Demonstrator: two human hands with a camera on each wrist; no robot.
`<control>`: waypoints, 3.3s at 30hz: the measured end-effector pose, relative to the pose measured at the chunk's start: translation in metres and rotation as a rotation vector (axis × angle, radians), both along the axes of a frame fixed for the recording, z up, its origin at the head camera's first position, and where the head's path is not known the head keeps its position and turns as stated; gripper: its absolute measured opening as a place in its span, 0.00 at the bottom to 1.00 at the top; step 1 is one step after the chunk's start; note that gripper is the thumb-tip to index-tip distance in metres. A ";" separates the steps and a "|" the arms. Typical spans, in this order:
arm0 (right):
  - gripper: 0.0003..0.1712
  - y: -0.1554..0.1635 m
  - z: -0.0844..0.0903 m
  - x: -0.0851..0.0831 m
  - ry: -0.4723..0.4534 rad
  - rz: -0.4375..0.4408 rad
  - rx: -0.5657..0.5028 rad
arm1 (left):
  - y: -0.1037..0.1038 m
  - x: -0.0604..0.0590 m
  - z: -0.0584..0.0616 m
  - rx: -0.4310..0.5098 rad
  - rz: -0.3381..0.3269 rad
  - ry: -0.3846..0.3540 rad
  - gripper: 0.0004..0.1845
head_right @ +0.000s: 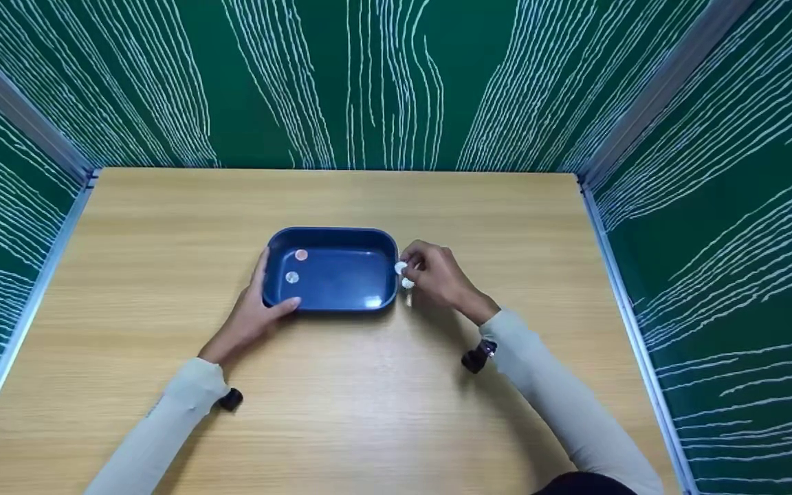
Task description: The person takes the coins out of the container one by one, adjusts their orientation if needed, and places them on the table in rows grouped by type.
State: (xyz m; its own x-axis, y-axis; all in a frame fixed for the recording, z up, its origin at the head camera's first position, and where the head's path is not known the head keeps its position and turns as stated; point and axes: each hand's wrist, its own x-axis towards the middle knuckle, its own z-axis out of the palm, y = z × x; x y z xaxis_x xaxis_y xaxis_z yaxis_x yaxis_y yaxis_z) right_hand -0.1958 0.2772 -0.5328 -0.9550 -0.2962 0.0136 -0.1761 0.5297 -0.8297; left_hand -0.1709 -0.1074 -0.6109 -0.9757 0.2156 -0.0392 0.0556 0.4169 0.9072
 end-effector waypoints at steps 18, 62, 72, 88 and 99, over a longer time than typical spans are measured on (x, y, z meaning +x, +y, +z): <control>0.10 0.068 -0.043 0.013 -0.067 -0.195 -0.038 | -0.001 0.000 -0.002 -0.019 0.006 -0.018 0.65; 0.06 0.082 -0.074 0.021 0.035 -0.248 0.119 | -0.002 0.000 -0.004 -0.009 0.003 -0.020 0.67; 0.10 0.070 -0.053 0.017 0.045 -0.224 0.098 | -0.002 0.000 -0.003 -0.016 0.009 -0.018 0.67; 0.09 -0.004 -0.016 -0.005 0.112 -0.024 0.063 | 0.000 0.001 -0.004 -0.008 0.016 -0.037 0.66; 0.09 -0.041 -0.005 -0.017 0.131 0.084 0.101 | -0.002 -0.002 -0.004 -0.008 0.000 0.001 0.67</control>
State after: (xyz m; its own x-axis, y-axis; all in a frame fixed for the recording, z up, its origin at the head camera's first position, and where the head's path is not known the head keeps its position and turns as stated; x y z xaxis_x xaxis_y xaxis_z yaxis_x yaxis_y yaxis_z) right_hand -0.2129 0.2360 -0.5382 -0.9187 -0.3814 0.1021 -0.3264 0.5883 -0.7398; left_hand -0.1724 -0.1093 -0.6148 -0.9757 0.2156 -0.0395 0.0571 0.4241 0.9038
